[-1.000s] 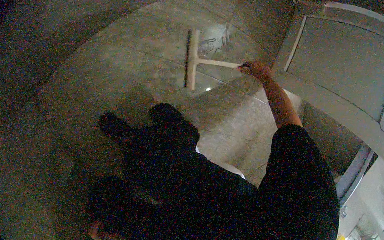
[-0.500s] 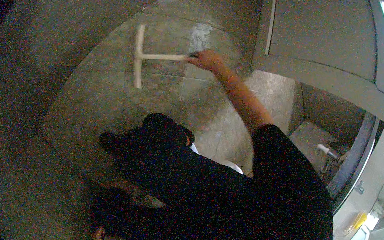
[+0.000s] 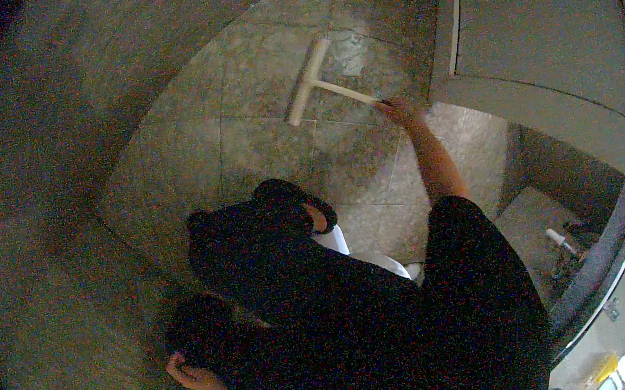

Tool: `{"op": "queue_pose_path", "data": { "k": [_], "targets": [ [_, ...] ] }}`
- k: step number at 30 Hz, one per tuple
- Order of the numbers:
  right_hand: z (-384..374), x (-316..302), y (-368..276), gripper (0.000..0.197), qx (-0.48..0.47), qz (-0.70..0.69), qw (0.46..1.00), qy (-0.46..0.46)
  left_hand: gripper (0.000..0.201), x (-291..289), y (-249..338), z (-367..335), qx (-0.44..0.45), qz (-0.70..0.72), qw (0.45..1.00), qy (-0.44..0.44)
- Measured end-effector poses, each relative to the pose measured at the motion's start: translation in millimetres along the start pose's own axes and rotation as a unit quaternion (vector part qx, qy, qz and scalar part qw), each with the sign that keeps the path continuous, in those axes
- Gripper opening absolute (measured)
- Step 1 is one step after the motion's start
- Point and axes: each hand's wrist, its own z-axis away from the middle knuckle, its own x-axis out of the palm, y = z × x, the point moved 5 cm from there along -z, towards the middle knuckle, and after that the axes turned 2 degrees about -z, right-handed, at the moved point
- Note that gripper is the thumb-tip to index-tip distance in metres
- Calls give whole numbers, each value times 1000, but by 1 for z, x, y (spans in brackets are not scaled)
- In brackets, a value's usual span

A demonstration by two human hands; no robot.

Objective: The person pours water from a plastic bottle onto the bathroom floor, then uses a handheld squeegee to push the water toward the drain. The person repeatedly moves the squeegee across the tiled floor to clear the water.

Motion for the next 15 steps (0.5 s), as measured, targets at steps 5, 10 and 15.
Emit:
{"op": "queue_pose_path", "data": {
  "k": [5, 10, 15],
  "targets": [
    [97, -15, 85, 68, 142, 89, 985, 40, 22, -14, -41, 23, -4, 43, 999, 10],
    [142, -4, 150, 70, 212, 80, 974, -6, 36, -2, -33, 19, -8, 79, 993, -82],
    [123, 29, 63, 65, 101, -165, 975, 106, 55, 14, 78, -8, 15, 203, 964, -169]
  ]
}}
